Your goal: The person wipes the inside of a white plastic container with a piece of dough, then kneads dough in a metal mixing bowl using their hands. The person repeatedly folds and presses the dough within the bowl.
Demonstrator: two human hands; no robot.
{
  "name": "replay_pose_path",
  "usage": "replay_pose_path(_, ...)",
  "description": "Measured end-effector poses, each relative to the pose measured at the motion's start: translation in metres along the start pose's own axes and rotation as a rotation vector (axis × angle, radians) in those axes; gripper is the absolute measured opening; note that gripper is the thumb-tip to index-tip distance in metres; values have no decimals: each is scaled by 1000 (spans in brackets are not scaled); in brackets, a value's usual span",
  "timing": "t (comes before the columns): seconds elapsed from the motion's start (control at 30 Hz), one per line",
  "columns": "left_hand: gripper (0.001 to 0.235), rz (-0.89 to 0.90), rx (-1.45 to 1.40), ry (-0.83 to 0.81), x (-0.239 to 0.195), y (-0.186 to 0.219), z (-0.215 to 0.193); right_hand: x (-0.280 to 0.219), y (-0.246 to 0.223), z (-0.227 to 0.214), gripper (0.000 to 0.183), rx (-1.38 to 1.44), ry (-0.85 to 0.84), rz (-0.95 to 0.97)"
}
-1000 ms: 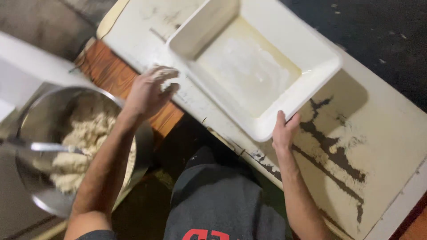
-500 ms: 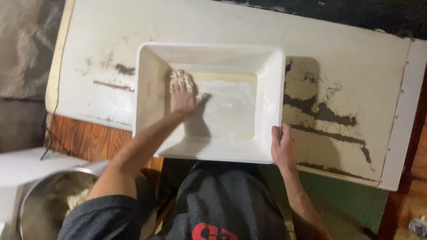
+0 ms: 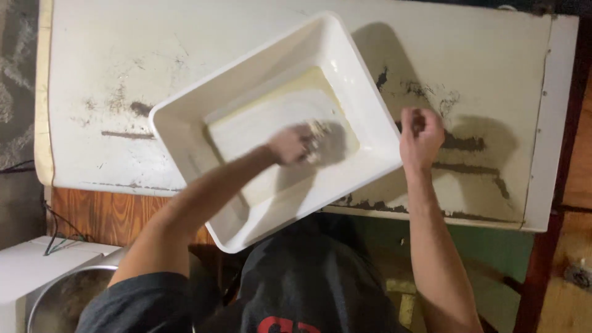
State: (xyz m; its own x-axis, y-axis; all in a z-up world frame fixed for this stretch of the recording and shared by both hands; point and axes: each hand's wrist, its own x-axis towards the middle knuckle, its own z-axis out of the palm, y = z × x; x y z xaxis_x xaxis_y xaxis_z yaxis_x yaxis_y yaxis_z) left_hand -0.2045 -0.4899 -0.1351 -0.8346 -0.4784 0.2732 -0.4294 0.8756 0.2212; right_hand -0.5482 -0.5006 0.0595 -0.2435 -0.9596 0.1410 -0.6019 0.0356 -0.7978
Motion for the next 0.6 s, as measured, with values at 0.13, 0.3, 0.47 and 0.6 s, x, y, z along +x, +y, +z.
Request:
replay_pose_path(0.13,33,-99,171,24,48,-29,-150,-73,-64,-8,84,-87,142,470)
replay_pose_path(0.3,76,-254,229,34,70,-33,-120,-148,-103,5,75,574,-507,832)
replay_pose_path(0.47,48,-43,41,143,110,38,-134,-70,-80,12,65,470,-456,738)
replay_pose_path(0.6,41,124,-330,26,69,22,-46,-41,-50,14,47,409,-164,381)
